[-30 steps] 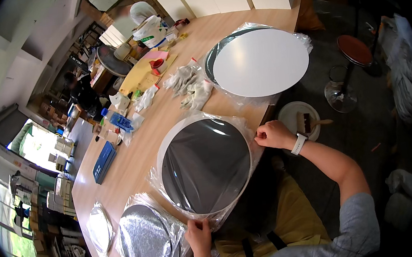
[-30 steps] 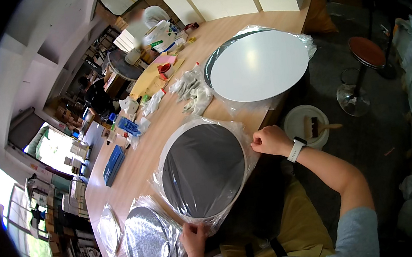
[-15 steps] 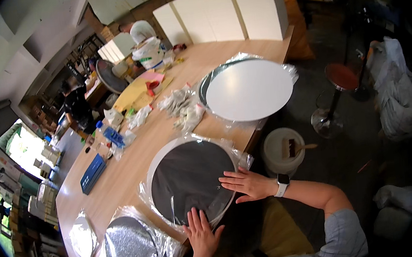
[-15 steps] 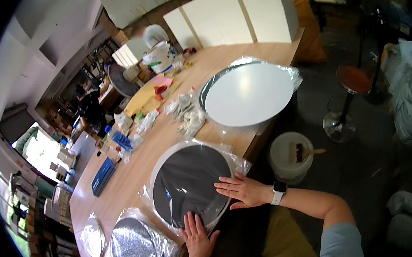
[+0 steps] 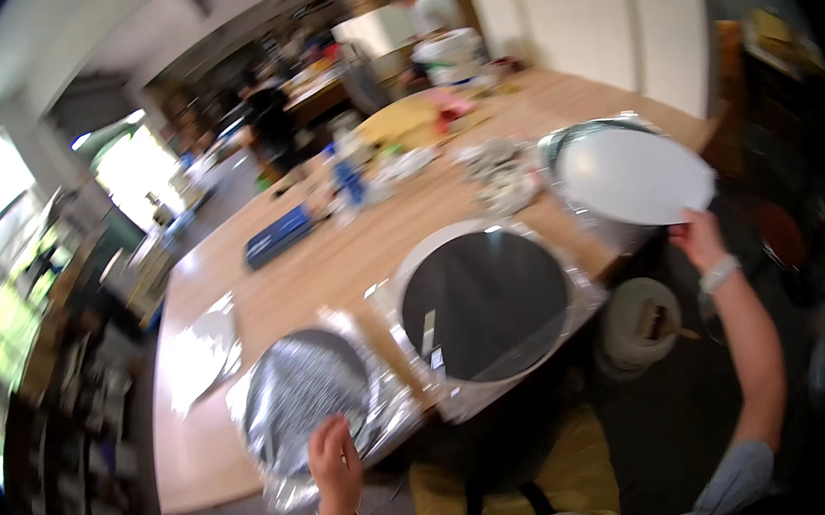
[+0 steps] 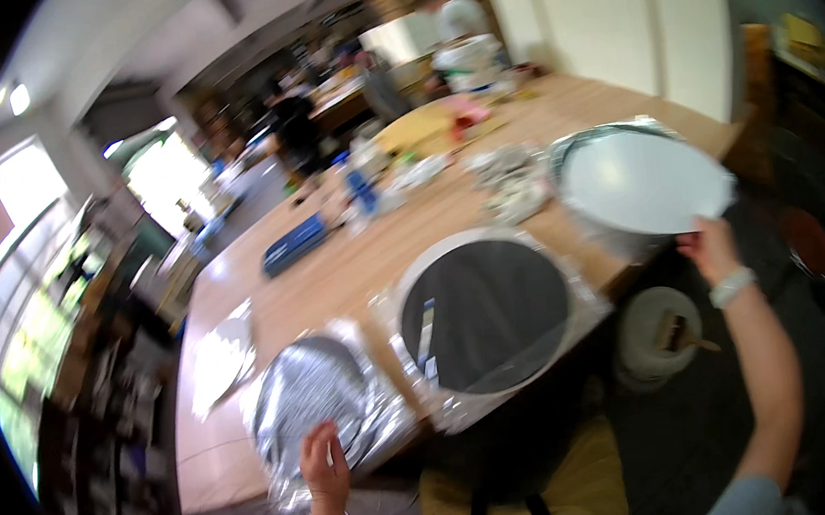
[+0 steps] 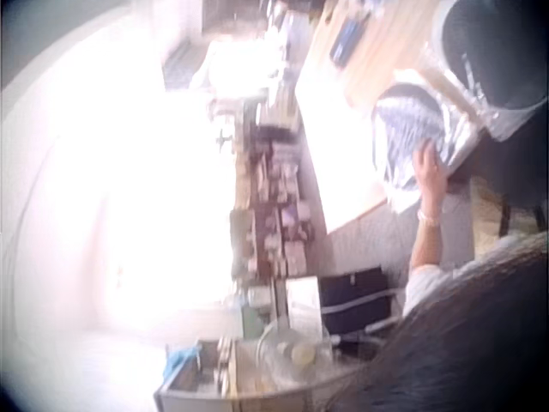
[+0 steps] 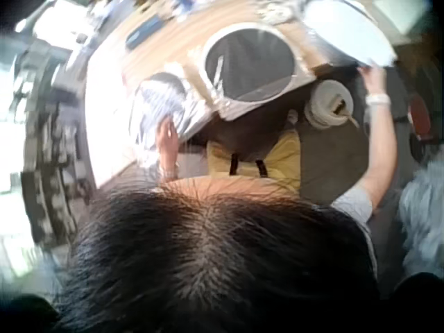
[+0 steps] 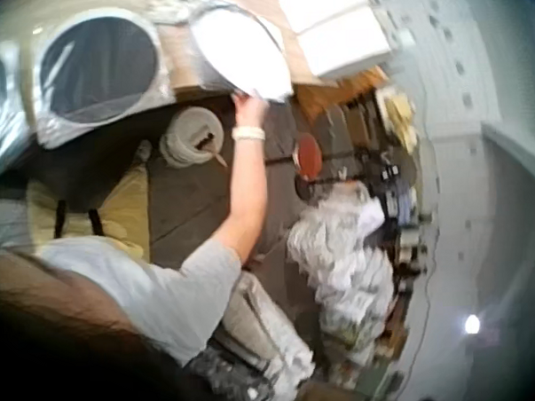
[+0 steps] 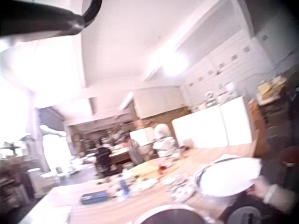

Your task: The person wraps circular objects in clear plastic film. They pick up a white circular disc, place it on a black circular base, and wrap the pair in plastic. The person repeats this process for multiple units, stacking the wrapped items on the table.

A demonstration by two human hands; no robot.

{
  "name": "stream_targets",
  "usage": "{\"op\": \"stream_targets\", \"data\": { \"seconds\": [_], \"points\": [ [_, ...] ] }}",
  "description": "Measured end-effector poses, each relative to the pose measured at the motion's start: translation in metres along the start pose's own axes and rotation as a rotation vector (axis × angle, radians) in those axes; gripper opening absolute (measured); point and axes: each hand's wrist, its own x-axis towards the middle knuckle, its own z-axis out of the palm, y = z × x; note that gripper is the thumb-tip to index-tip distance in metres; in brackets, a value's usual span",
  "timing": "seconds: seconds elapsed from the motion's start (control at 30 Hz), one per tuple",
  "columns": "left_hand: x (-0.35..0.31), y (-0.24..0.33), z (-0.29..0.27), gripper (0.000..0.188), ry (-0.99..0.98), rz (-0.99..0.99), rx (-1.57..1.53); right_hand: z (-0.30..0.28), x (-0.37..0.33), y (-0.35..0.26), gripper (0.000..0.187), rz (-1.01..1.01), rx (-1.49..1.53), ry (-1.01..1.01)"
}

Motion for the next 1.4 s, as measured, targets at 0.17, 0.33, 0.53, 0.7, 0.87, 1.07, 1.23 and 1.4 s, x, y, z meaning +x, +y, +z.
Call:
{"op": "stream_targets", "data": {
  "seconds": [0.17,0.33,0.53,0.7,0.87,1.07,1.23,1.4],
  "points": [
    [-0.024,-0.062,-0.066,0.035,-0.345,-0.188,0.253,-0.007,-0.052,0.000,0.021,-0.262,-0.098,0.019],
    [-0.050,-0.060,-0.071,0.050,-0.437,-0.070,0.268,0.048,-0.159,-0.009,0.019,-0.317,-0.134,-0.049],
    [-0.074,-0.040,-0.059,0.047,-0.354,-0.017,0.376,0.127,-0.240,0.023,0.022,0.008,-0.064,-0.459],
    [-0.107,-0.051,-0.072,0.027,-0.385,-0.113,0.135,0.146,-0.286,0.048,0.026,0.436,-0.099,-0.906],
    [-0.080,-0.059,-0.080,0.016,-0.366,-0.257,0.178,0.141,-0.308,0.040,0.025,0.608,-0.168,-0.997],
    [-0.049,-0.087,-0.069,0.041,-0.244,0.334,0.575,0.135,-0.325,0.045,0.024,0.684,-0.191,-0.983],
    [-0.038,-0.107,-0.071,0.048,-0.576,0.343,0.540,0.137,-0.332,0.046,0.023,0.687,-0.119,-1.004],
    [-0.025,-0.112,-0.072,0.056,-0.554,0.404,0.499,0.146,-0.339,0.047,0.022,0.686,-0.113,-1.000]
  ]
}}
